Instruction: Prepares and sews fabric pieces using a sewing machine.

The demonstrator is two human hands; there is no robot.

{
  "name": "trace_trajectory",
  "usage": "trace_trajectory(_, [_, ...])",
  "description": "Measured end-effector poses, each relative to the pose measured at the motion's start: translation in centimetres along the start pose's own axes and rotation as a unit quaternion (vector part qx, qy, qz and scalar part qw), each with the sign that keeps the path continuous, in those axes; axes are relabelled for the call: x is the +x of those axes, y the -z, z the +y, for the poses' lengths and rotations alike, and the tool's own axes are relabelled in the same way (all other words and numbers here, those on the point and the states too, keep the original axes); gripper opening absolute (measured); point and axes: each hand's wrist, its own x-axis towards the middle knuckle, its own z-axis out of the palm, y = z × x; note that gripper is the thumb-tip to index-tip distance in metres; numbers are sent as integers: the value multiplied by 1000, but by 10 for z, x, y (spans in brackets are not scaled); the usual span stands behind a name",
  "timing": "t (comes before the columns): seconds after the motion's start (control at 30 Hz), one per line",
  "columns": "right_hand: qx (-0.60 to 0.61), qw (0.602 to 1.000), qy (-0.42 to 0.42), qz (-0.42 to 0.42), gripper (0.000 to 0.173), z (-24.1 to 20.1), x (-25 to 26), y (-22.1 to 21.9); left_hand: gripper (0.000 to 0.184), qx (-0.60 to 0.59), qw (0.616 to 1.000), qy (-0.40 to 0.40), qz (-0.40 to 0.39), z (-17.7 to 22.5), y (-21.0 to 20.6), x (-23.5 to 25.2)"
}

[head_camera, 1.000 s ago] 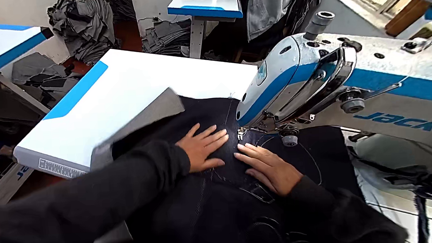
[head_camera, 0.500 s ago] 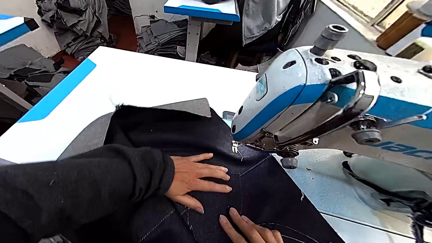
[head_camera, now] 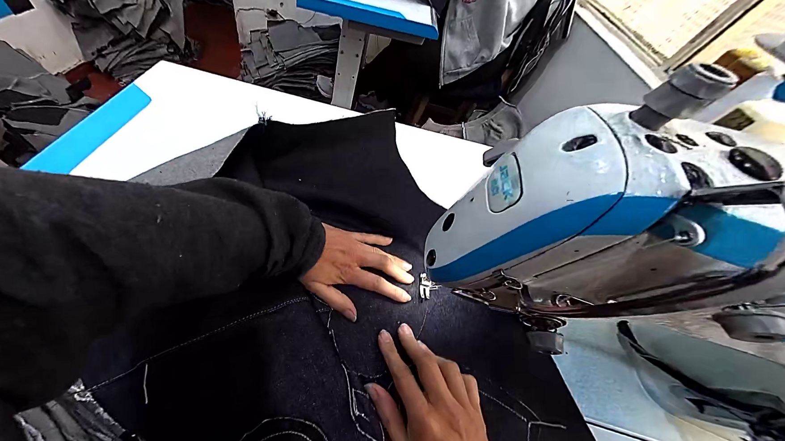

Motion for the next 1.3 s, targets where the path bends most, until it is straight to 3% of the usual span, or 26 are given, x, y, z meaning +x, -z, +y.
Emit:
trace_trajectory(0.23, [-8,998,-4,-55,59,-5,-16,17,76,-5,1000,23,-7,18,-8,5])
trace_trajectory(0.63, [-10,999,4,-52,59,-1,-10,13,76,-8,999,-5,34,5,-12,2])
trace_trajectory(1.03, [-33,998,8,-58,59,-5,-8,16,76,-19,998,14,50,15,-13,2])
trace_trajectory(1.3, [-25,998,12,-54,57,4,-5,14,76,23,999,31,20,11,-8,0])
